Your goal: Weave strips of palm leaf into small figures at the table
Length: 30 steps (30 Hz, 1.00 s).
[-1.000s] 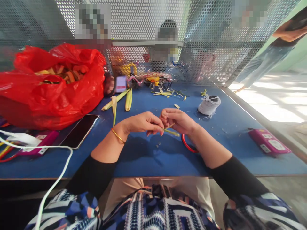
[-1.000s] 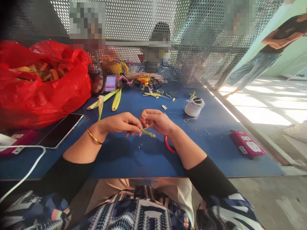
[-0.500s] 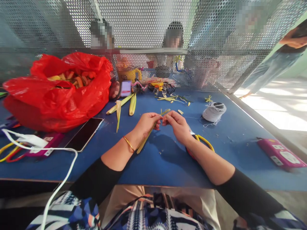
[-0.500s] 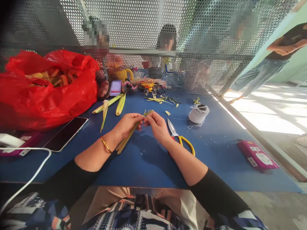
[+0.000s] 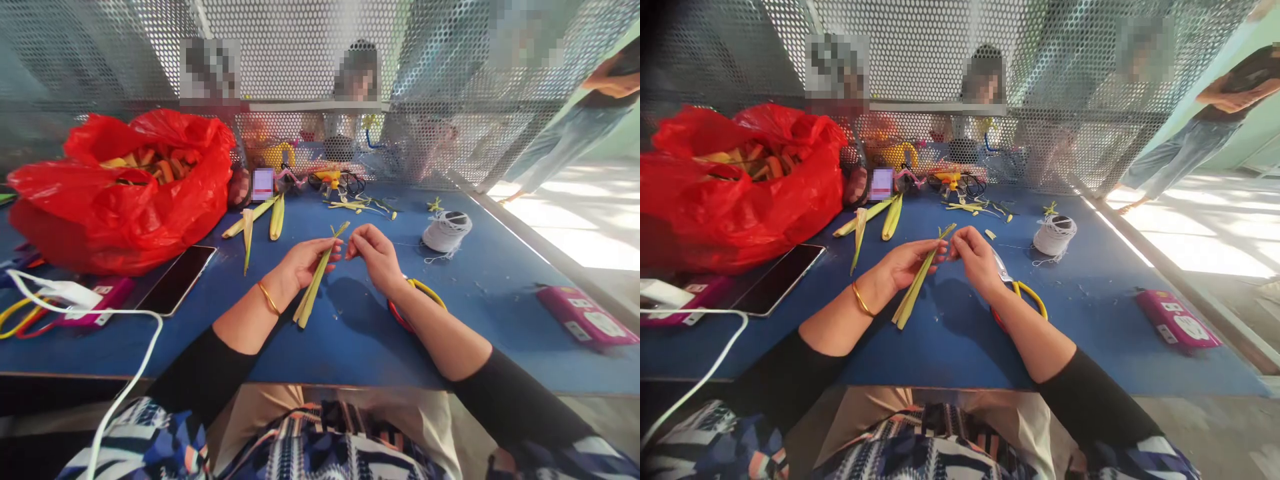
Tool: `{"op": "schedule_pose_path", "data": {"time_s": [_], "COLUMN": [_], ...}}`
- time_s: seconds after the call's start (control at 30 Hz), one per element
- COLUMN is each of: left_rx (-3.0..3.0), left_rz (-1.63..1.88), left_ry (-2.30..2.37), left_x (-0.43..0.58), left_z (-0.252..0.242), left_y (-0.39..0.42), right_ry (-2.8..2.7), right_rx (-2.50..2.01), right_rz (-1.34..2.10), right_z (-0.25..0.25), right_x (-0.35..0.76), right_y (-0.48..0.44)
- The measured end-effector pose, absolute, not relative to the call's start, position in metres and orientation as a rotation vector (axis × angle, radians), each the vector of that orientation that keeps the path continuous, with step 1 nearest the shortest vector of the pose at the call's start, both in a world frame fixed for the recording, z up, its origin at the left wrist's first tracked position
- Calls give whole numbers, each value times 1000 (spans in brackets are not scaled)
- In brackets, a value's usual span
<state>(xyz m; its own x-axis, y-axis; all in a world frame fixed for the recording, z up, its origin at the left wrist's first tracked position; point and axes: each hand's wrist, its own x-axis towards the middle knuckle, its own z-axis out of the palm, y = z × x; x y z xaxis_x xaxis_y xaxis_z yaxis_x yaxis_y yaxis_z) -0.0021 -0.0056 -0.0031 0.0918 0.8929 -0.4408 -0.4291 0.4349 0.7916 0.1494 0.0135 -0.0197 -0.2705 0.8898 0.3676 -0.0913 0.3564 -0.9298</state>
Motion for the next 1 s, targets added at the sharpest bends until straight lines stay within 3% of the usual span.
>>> {"op": "schedule_pose_path", "data": {"time_s": [0.3,0.47,0.63,0.87,1.0], "left_rx": [413,379,344,344,381], "left_rz": [1032,1038,1037,1145,1150], "left_ry": [971,981,994,1078,1070], "left_x": [2,7,12,11,14], "left_z": [-5,-5,-6,-7,-7], "left_y": [-1,-4,-5,-7,-9], "right_ry": [-1926,-1920,-1847,-1549,-1488], "right_rx": [-1047,-1125,-1130,-966,-997], "right_rz": [656,555,692,1339,1322], "right_z": [-26,-29,-33,-21,-21], "right_x": [146,142,142,149,151], "right_y": [8,4,9,17,19]}}
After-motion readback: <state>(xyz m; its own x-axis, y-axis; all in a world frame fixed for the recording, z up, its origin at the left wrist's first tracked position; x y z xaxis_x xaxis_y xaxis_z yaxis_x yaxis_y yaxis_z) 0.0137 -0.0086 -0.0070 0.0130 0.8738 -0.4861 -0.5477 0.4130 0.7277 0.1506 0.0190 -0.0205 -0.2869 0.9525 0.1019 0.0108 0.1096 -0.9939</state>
